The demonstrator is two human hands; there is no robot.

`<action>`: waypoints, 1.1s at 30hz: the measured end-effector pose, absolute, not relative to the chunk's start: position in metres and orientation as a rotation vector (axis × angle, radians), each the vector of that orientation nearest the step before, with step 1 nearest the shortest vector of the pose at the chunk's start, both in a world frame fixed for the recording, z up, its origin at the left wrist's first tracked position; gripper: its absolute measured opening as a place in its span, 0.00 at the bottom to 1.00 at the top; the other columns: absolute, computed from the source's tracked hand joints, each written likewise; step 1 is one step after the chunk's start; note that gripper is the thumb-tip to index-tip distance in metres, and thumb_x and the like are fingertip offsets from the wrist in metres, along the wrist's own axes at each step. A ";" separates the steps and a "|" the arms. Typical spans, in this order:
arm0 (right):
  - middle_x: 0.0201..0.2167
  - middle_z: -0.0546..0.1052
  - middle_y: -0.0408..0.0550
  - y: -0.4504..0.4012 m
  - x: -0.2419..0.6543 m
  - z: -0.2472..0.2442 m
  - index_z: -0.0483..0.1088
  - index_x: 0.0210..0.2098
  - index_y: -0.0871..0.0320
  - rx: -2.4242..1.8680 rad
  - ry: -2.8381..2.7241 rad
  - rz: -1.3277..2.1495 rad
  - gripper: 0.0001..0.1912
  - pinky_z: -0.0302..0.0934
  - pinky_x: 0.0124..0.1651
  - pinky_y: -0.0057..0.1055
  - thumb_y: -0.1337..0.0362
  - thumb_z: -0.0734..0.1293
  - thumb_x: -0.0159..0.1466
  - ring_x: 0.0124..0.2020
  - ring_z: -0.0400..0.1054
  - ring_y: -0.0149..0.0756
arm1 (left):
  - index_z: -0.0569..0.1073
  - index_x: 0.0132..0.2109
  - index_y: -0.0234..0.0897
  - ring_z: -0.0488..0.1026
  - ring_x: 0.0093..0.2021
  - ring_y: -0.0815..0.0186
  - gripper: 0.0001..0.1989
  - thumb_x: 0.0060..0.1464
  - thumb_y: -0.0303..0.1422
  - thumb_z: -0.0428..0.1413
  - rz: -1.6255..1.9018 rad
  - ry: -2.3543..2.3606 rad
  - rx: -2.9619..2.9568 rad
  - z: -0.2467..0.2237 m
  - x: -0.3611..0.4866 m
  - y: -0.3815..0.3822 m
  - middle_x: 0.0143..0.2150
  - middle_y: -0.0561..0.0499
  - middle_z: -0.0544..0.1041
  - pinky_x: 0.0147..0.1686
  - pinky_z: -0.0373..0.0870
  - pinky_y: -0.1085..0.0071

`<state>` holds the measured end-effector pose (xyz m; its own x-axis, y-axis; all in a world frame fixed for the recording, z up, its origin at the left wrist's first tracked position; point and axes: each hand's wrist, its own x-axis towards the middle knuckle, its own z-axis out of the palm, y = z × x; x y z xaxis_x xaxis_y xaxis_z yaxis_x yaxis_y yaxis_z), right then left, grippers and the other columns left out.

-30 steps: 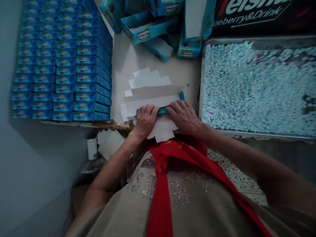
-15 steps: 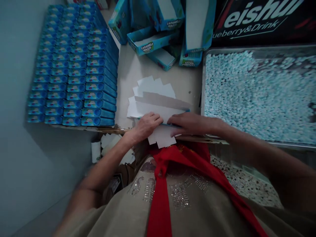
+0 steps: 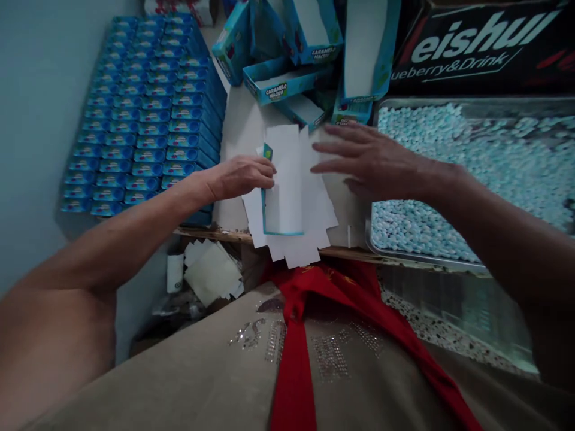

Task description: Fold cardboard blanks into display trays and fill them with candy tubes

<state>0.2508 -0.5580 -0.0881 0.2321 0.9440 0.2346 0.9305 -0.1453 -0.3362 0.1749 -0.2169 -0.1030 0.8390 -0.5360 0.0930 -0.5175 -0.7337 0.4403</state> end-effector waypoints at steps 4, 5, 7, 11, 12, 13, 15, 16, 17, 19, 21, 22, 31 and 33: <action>0.51 0.82 0.50 -0.537 0.229 -0.100 0.81 0.49 0.52 -2.183 -1.844 0.009 0.17 0.54 0.75 0.59 0.68 0.59 0.77 0.65 0.68 0.48 | 0.76 0.30 0.45 0.73 0.69 0.60 0.15 0.65 0.27 0.54 -0.485 -0.991 2.420 -0.080 0.185 -0.225 0.48 0.51 0.85 0.76 0.61 0.54; 0.47 0.82 0.51 -0.529 0.221 -0.104 0.80 0.49 0.53 -2.227 -1.838 0.012 0.19 0.60 0.69 0.53 0.68 0.57 0.78 0.59 0.71 0.46 | 0.78 0.33 0.45 0.70 0.72 0.60 0.13 0.65 0.26 0.54 -0.461 -0.980 2.482 -0.071 0.185 -0.227 0.54 0.51 0.84 0.78 0.56 0.51; 0.45 0.81 0.54 -0.513 0.203 -0.108 0.79 0.54 0.55 -2.293 -1.824 0.017 0.20 0.66 0.55 0.45 0.69 0.55 0.78 0.51 0.71 0.46 | 0.80 0.44 0.44 0.70 0.71 0.57 0.08 0.66 0.28 0.57 -0.253 -0.805 2.657 -0.056 0.172 -0.232 0.61 0.49 0.81 0.76 0.57 0.47; 0.45 0.81 0.54 -0.487 0.172 -0.116 0.74 0.64 0.58 -2.339 -1.763 0.161 0.22 0.61 0.45 0.37 0.70 0.55 0.78 0.46 0.70 0.43 | 0.78 0.57 0.40 0.78 0.56 0.53 0.14 0.70 0.40 0.60 0.103 -0.347 2.901 -0.064 0.098 -0.249 0.52 0.43 0.83 0.55 0.73 0.58; 0.45 0.81 0.53 -0.482 0.168 -0.119 0.74 0.63 0.57 -2.346 -1.725 0.228 0.21 0.60 0.45 0.36 0.69 0.56 0.78 0.45 0.70 0.42 | 0.79 0.53 0.41 0.78 0.53 0.54 0.13 0.71 0.43 0.58 0.121 -0.308 2.924 -0.075 0.079 -0.254 0.48 0.44 0.83 0.53 0.73 0.58; 0.45 0.82 0.53 -0.479 0.165 -0.122 0.75 0.61 0.57 -2.348 -1.679 0.307 0.20 0.59 0.44 0.35 0.68 0.56 0.78 0.45 0.71 0.41 | 0.80 0.49 0.41 0.78 0.49 0.55 0.15 0.73 0.45 0.54 0.143 -0.257 2.931 -0.090 0.064 -0.259 0.44 0.44 0.82 0.50 0.72 0.59; 0.47 0.83 0.51 -0.474 0.165 -0.129 0.77 0.56 0.56 -2.333 -1.552 0.469 0.18 0.59 0.45 0.33 0.66 0.57 0.78 0.46 0.73 0.40 | 0.79 0.42 0.41 0.77 0.46 0.56 0.20 0.76 0.45 0.49 0.162 -0.106 2.918 -0.121 0.050 -0.265 0.41 0.44 0.82 0.47 0.69 0.60; 0.48 0.83 0.50 -0.473 0.166 -0.132 0.78 0.55 0.55 -2.338 -1.475 0.538 0.17 0.60 0.45 0.33 0.64 0.58 0.79 0.46 0.73 0.40 | 0.78 0.41 0.40 0.77 0.45 0.56 0.20 0.76 0.44 0.48 0.160 -0.033 2.899 -0.135 0.052 -0.267 0.41 0.44 0.81 0.46 0.68 0.60; 0.48 0.83 0.49 -0.472 0.168 -0.134 0.78 0.55 0.54 -2.365 -1.394 0.589 0.18 0.60 0.45 0.33 0.63 0.58 0.79 0.46 0.74 0.40 | 0.77 0.40 0.40 0.77 0.45 0.55 0.19 0.76 0.43 0.48 0.138 0.027 2.873 -0.147 0.059 -0.268 0.40 0.44 0.81 0.46 0.67 0.60; 0.50 0.83 0.53 -0.473 0.167 -0.134 0.79 0.55 0.54 -2.468 -1.254 0.607 0.19 0.60 0.47 0.36 0.61 0.57 0.79 0.49 0.73 0.44 | 0.77 0.40 0.40 0.77 0.42 0.54 0.13 0.73 0.41 0.55 0.014 0.109 2.791 -0.165 0.082 -0.267 0.36 0.46 0.80 0.45 0.66 0.60; 0.55 0.80 0.58 -0.474 0.158 -0.133 0.78 0.58 0.56 -2.598 -1.192 0.460 0.21 0.59 0.49 0.41 0.62 0.56 0.79 0.52 0.71 0.50 | 0.77 0.41 0.41 0.76 0.38 0.55 0.07 0.66 0.38 0.65 -0.161 0.174 2.687 -0.173 0.106 -0.266 0.31 0.50 0.76 0.41 0.64 0.62; 0.55 0.79 0.60 -0.474 0.150 -0.133 0.78 0.59 0.57 -2.639 -1.199 0.359 0.21 0.59 0.51 0.43 0.63 0.56 0.79 0.53 0.69 0.52 | 0.77 0.41 0.41 0.75 0.36 0.55 0.08 0.62 0.36 0.68 -0.218 0.191 2.649 -0.175 0.114 -0.265 0.30 0.51 0.75 0.39 0.64 0.63; 0.52 0.77 0.59 -0.465 0.103 -0.166 0.74 0.58 0.55 -2.718 -1.206 0.164 0.20 0.56 0.51 0.44 0.64 0.53 0.79 0.51 0.64 0.52 | 0.76 0.44 0.40 0.72 0.51 0.51 0.12 0.71 0.44 0.58 0.086 -0.248 2.795 -0.172 0.076 -0.244 0.47 0.41 0.79 0.51 0.66 0.56; 0.51 0.77 0.60 -0.462 0.109 -0.168 0.74 0.56 0.56 -2.723 -1.236 0.200 0.21 0.56 0.50 0.44 0.62 0.52 0.80 0.51 0.65 0.52 | 0.77 0.46 0.41 0.71 0.49 0.50 0.12 0.73 0.43 0.54 0.057 -0.386 2.861 -0.174 0.068 -0.239 0.47 0.40 0.79 0.48 0.65 0.55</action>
